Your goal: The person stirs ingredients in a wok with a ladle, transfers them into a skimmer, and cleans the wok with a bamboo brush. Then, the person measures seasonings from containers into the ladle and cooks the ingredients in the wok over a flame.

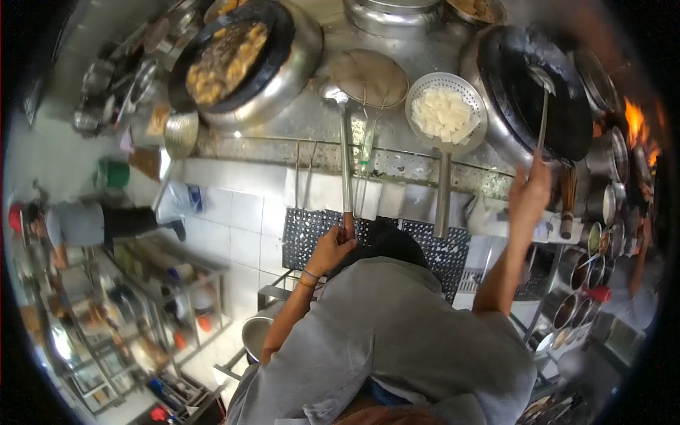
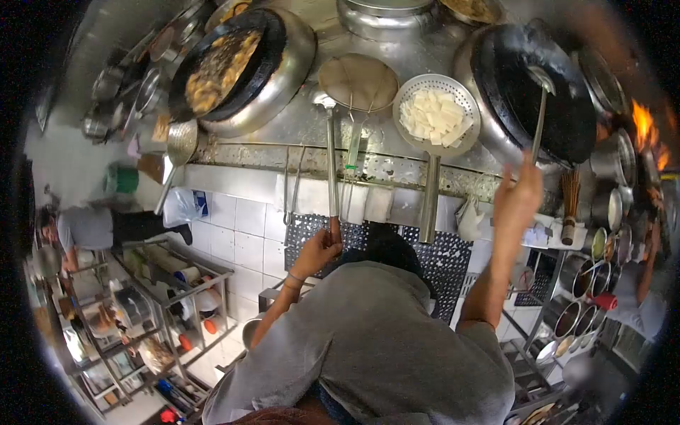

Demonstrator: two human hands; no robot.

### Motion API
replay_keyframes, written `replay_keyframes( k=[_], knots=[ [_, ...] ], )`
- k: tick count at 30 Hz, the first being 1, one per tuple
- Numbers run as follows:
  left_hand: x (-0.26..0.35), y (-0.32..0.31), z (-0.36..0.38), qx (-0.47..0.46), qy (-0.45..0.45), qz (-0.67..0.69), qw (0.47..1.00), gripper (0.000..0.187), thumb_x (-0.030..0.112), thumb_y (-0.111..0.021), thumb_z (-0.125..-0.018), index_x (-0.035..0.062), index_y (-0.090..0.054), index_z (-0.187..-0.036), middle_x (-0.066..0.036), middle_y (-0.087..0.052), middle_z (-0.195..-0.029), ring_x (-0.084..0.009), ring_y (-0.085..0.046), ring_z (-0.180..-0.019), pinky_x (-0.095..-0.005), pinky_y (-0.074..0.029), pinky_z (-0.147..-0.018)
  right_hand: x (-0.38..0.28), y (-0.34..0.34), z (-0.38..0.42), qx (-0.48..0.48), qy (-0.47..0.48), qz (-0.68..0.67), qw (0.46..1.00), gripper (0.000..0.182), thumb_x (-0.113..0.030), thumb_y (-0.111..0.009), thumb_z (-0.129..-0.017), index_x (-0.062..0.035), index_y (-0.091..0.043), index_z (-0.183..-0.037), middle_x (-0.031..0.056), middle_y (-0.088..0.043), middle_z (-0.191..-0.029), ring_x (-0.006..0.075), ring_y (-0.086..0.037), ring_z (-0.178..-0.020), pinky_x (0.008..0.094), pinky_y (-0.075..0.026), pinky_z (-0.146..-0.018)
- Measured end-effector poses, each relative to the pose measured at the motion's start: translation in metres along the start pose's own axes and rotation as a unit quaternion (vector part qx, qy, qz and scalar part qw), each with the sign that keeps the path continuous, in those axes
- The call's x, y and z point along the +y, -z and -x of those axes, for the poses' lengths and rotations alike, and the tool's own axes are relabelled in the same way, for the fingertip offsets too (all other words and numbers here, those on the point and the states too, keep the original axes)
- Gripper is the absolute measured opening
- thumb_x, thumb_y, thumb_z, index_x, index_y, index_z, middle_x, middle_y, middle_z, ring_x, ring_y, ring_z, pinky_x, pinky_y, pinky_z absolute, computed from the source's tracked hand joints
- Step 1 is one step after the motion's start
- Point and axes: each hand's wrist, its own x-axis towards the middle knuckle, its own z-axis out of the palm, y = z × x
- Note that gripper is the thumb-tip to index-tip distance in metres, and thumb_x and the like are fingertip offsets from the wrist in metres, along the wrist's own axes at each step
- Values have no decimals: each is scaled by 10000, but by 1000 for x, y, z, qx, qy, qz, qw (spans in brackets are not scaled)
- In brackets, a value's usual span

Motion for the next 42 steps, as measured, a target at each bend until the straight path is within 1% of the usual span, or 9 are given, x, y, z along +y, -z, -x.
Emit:
replay_keyframes(
  k=[4, 7, 13, 20, 28, 30, 34, 38, 42],
  knots=[
    [-9, 3, -7, -32, -7, -27, 999, 363, 280, -739, -782, -13, -534, -842, -181, -609, -736, -329, -622, -681, -402, -468, -619, -102, -61, 65, -219, -35, -343, 913, 149, -60, -596, -848, -35, -619, -993, 160, -651, -999, 318, -644, -866, 406, -525, -747],
    [2, 10, -9, -47, 0, -34, 998, 363, 281, -747, -776, -6, -533, -838, -166, -605, -725, -312, -613, -665, -398, -467, -614, -166, -124, 119, -318, -40, -327, 889, 444, -126, -600, -845, 31, -513, -1251, 261, -603, -1144, 414, -596, -1021, 470, -480, -879],
    [-1, 27, -15, -86, 41, 32, 995, 357, 287, -743, -792, -4, -550, -870, -151, -621, -763, -252, -623, -718, -369, -483, -654, -196, -159, 143, -342, -87, -297, 887, 734, -89, -662, -790, 44, -297, -1413, 237, -610, -1020, 357, -614, -920, 421, -483, -839],
    [-41, 77, -36, -269, -112, 54, 955, 415, 322, -627, -886, -17, -569, -1119, -189, -661, -1001, -316, -652, -923, -380, -501, -809, -200, -149, 121, -278, -109, -206, 932, 754, -21, -669, -755, 32, -309, -1415, 172, -560, -1028, 302, -545, -907, 395, -454, -814],
    [-122, 161, -26, -235, -122, 5, 964, 355, 304, -585, -891, -1, -582, -1073, -203, -657, -954, -372, -637, -906, -419, -498, -776, -229, -93, 39, -174, -26, -250, 952, 302, -75, -518, -952, 15, -542, -1239, 22, -578, -852, 79, -523, -660, 248, -437, -547],
    [-142, 175, -20, -213, -130, -5, 968, 355, 314, -564, -893, 6, -594, -1065, -208, -652, -936, -397, -626, -895, -443, -493, -774, -292, -63, -9, -263, -188, -327, 888, 290, -109, -538, -951, 0, -569, -1217, 15, -596, -823, 36, -442, -487, 226, -358, -411],
    [-166, 194, -22, -218, -105, -45, 969, 350, 325, -607, -855, 13, -609, -1014, -220, -662, -926, -404, -623, -898, -448, -499, -789, -355, -115, -88, -334, -108, -368, 861, 289, -80, -573, -911, 12, -599, -1184, 27, -637, -822, 84, -527, -517, 253, -419, -441],
    [-175, 208, -27, -163, -104, -83, 978, 342, 321, -598, -860, 11, -607, -1004, -228, -654, -906, -414, -619, -878, -470, -493, -758, -408, -236, -121, -277, 150, -286, 905, 382, 8, -565, -798, 12, -606, -1178, 191, -696, -928, 296, -676, -890, 383, -505, -782],
    [-181, 221, -25, -98, -115, -44, 988, 333, 312, -605, -857, 6, -597, -986, -219, -652, -872, -416, -621, -844, -475, -489, -723, -459, -244, -109, -274, 233, -193, 913, 410, 37, -542, -758, -2, -620, -1159, 233, -667, -901, 309, -679, -875, 378, -507, -758]
  ],
)
